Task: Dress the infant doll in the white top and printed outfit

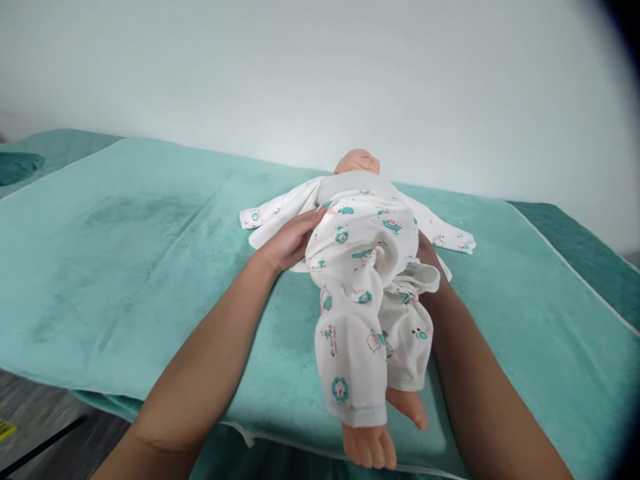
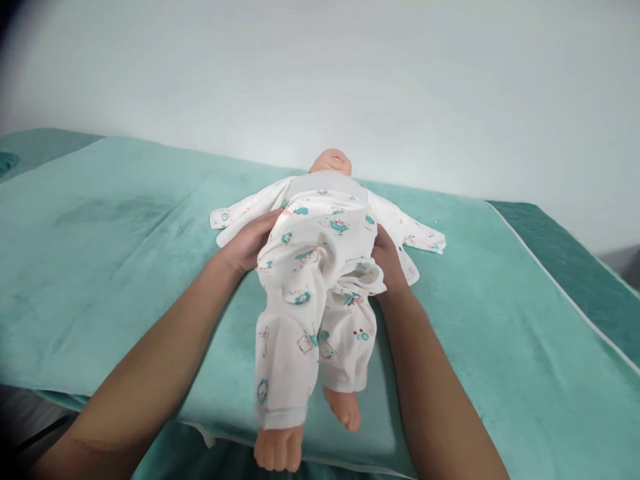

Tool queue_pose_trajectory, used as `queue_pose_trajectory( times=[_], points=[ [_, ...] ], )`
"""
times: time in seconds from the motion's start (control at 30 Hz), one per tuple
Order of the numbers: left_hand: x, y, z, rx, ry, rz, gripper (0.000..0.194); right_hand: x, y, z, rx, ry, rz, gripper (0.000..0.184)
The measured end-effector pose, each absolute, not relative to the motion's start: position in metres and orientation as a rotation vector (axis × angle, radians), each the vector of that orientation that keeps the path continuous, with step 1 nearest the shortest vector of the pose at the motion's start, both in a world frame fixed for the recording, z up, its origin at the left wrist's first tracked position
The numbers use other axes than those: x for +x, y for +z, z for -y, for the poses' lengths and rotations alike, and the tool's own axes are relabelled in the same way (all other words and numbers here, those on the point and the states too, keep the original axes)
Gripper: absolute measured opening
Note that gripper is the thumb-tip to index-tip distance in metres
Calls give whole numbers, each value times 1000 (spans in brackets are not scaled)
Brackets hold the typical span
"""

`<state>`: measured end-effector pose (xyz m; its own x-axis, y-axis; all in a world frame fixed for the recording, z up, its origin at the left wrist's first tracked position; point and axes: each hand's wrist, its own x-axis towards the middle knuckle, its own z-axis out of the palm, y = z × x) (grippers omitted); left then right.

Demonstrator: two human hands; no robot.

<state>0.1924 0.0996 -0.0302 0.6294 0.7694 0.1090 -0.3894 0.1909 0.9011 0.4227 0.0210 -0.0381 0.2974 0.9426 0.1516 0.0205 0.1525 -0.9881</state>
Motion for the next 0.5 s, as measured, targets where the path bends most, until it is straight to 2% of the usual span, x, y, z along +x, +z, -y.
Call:
queue_pose_trajectory(
  times=[0.13,0.33,0.5],
  points=[
    [193,-29,-99,1129,911,-470,23,423,-40,-21,-1161,945,1054,30],
    [193,-27,-97,1175,1097,-653,37,423,-41,-24,-1131,1009,1076,24],
    [194,-27,-100,1271,1223,-776,37,420,-40,-27,-1172,982,1066,24]
  ],
)
